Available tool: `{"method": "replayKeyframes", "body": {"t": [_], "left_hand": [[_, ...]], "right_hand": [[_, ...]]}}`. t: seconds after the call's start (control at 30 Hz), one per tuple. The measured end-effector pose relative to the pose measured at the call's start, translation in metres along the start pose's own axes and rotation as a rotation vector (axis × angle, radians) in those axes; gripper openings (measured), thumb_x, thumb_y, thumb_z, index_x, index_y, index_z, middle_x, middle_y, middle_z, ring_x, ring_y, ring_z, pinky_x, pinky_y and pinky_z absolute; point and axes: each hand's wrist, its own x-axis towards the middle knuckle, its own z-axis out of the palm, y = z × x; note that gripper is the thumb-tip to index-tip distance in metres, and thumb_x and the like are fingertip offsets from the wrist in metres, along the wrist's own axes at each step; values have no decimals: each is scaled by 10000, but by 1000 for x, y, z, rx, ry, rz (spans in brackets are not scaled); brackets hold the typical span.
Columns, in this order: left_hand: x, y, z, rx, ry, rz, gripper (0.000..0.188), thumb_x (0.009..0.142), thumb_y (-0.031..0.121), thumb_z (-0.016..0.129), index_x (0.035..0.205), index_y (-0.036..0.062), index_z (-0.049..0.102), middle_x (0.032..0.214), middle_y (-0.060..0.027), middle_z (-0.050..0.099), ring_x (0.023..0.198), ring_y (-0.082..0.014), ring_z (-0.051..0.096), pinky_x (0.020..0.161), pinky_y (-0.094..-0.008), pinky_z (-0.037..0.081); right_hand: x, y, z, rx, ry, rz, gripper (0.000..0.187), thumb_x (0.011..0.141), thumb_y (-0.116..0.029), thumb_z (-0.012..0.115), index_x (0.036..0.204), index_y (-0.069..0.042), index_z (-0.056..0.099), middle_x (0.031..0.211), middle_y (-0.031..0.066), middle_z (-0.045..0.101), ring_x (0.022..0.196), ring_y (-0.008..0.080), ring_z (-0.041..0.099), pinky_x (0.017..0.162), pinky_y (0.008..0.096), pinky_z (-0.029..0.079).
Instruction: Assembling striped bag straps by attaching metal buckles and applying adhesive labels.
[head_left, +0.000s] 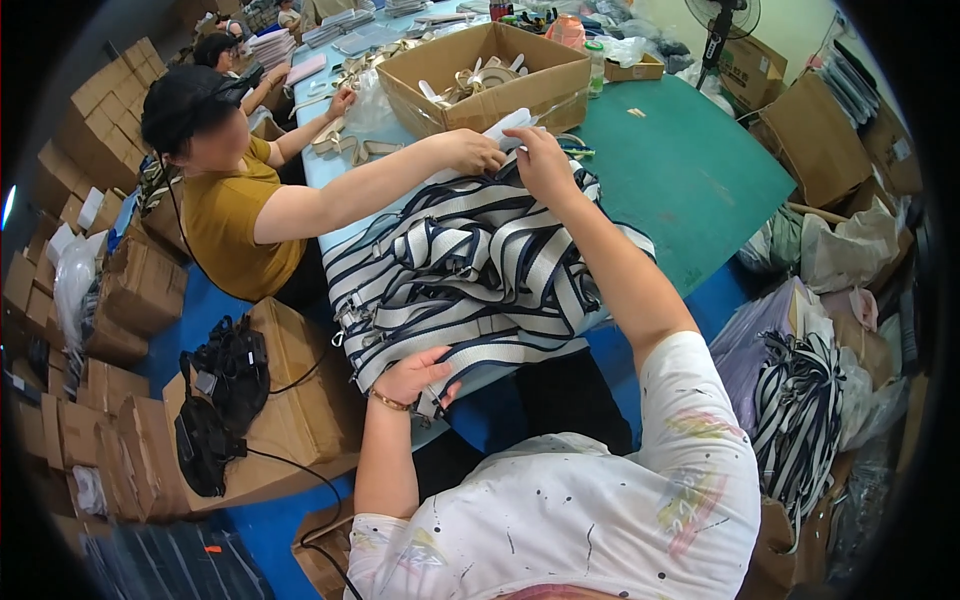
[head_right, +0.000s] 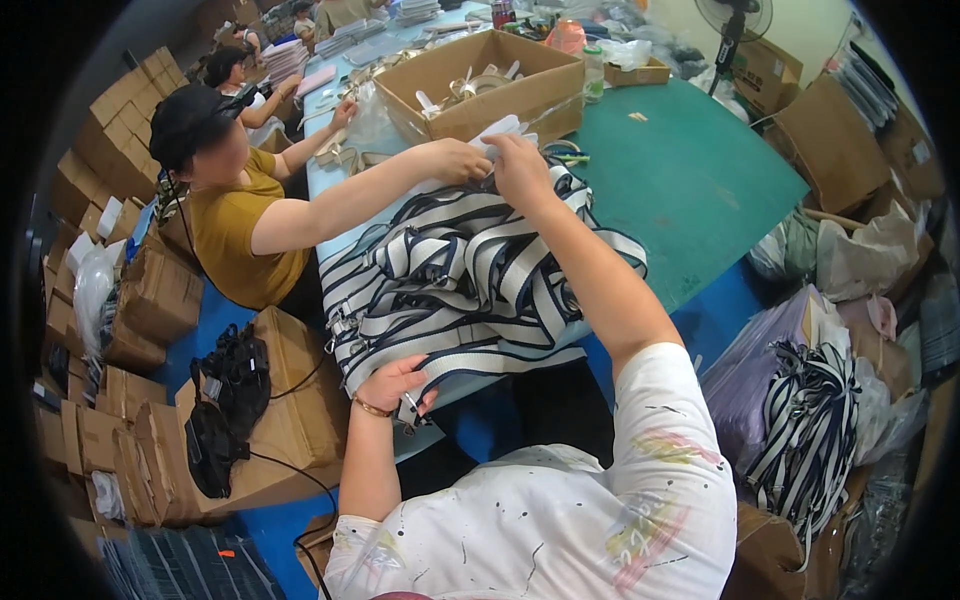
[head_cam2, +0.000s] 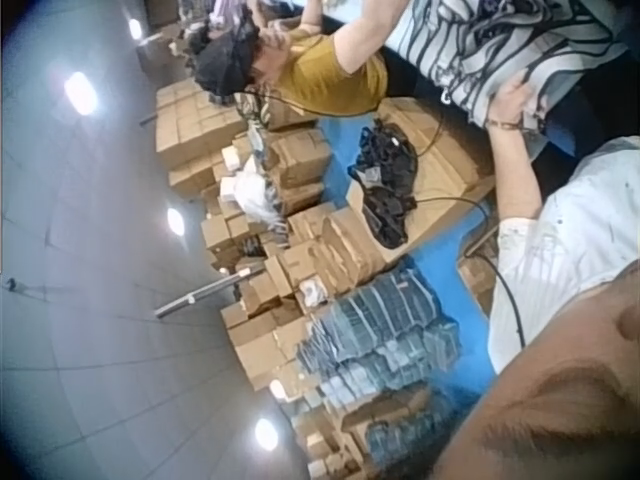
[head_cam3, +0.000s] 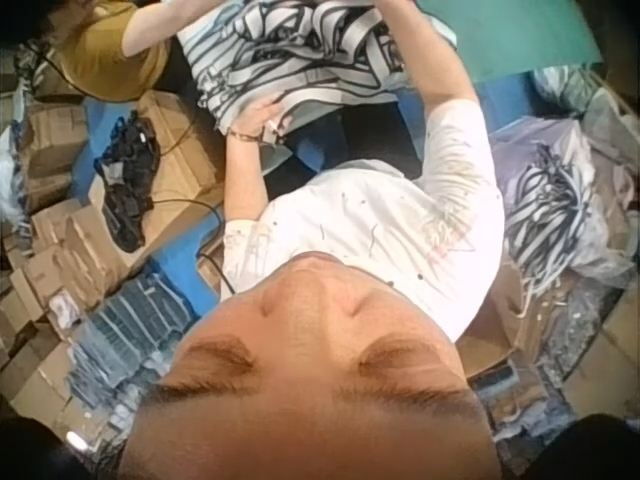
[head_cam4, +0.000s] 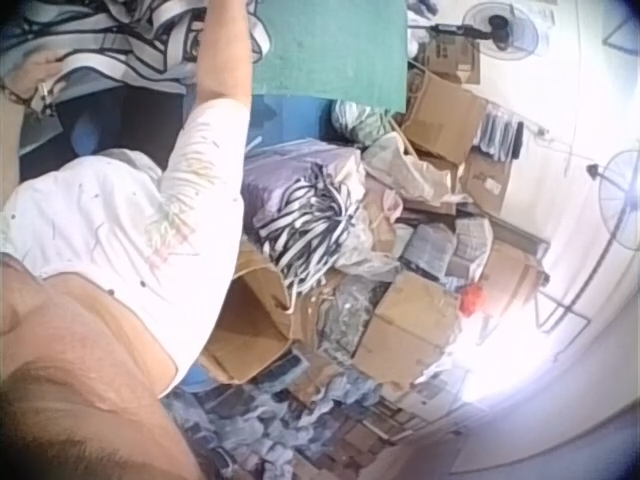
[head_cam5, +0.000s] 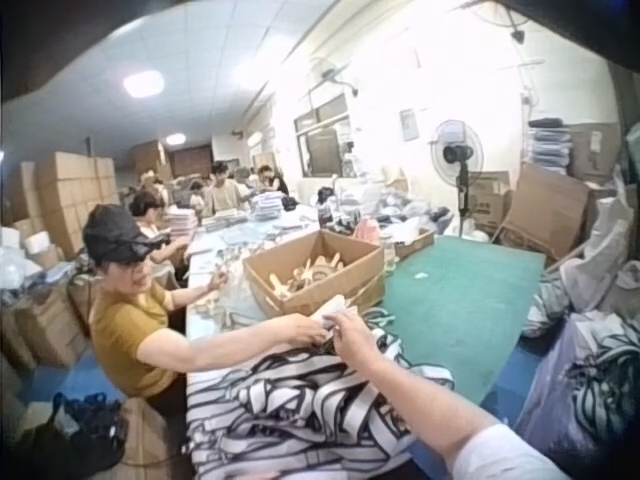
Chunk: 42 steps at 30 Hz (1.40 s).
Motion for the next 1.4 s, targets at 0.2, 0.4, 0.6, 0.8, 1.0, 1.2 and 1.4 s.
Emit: {"method": "replayKeyframes", "body": {"t": [0.2, 0.4, 0.6, 0.8, 1.0, 1.2, 1.4], "left_hand": [[-2, 1, 2, -15, 18, -10, 283, 961, 164, 467, 1187, -6, 487, 788, -76, 582, 640, -153, 570, 608, -269, 480], [-2, -2, 0, -53, -17, 6, 292, 960, 171, 482, 1194, -2, 474, 787, -81, 584, 641, -159, 577, 608, -276, 487], [-2, -7, -3, -77, -8, -15, 307, 962, 149, 476, 1225, -9, 462, 795, -90, 594, 644, -157, 584, 601, -278, 494], [-3, -6, 0, -14, 35, -22, 327, 962, 167, 462, 1238, -9, 451, 777, -83, 576, 635, -161, 563, 565, -279, 473], [-4, 3, 5, -23, 59, -50, 291, 960, 140, 474, 1206, -16, 468, 782, -85, 590, 639, -154, 582, 596, -265, 487], [-1, -3, 1, -30, 30, -6, 298, 963, 146, 468, 1214, -15, 466, 783, -84, 590, 639, -154, 581, 605, -268, 488], [-3, -6, -1, -32, 12, 32, 291, 965, 141, 462, 1216, -8, 464, 794, -73, 591, 645, -148, 579, 606, -265, 489]], "right_hand": [[24, 22, 16, -114, -63, -107, 291, 815, -10, 519, 1065, -107, 632, 1058, 103, 615, 1008, 287, 570, 874, 372, 462], [38, 44, 38, -231, -287, -101, 303, 809, -64, 520, 1089, -113, 623, 1111, 99, 596, 1051, 282, 549, 903, 377, 456], [46, 46, 42, -377, -368, -101, 149, 796, -117, 564, 938, -86, 601, 1030, 99, 527, 995, 306, 574, 804, 417, 498], [40, 35, 42, -320, -253, 17, 128, 825, -166, 557, 917, -89, 603, 1019, 134, 560, 922, 308, 605, 721, 415, 521], [13, 33, 41, -352, -569, -4, 370, 792, -290, 633, 1039, -39, 519, 1001, 157, 620, 939, 322, 614, 819, 392, 489], [21, 39, 46, -543, -639, 76, 355, 795, -240, 602, 1046, -23, 477, 960, 184, 655, 893, 334, 642, 752, 412, 512], [18, 23, 21, -477, -657, 167, 553, 715, -329, 675, 1137, -40, 467, 972, 204, 652, 913, 352, 632, 761, 437, 504]]}}
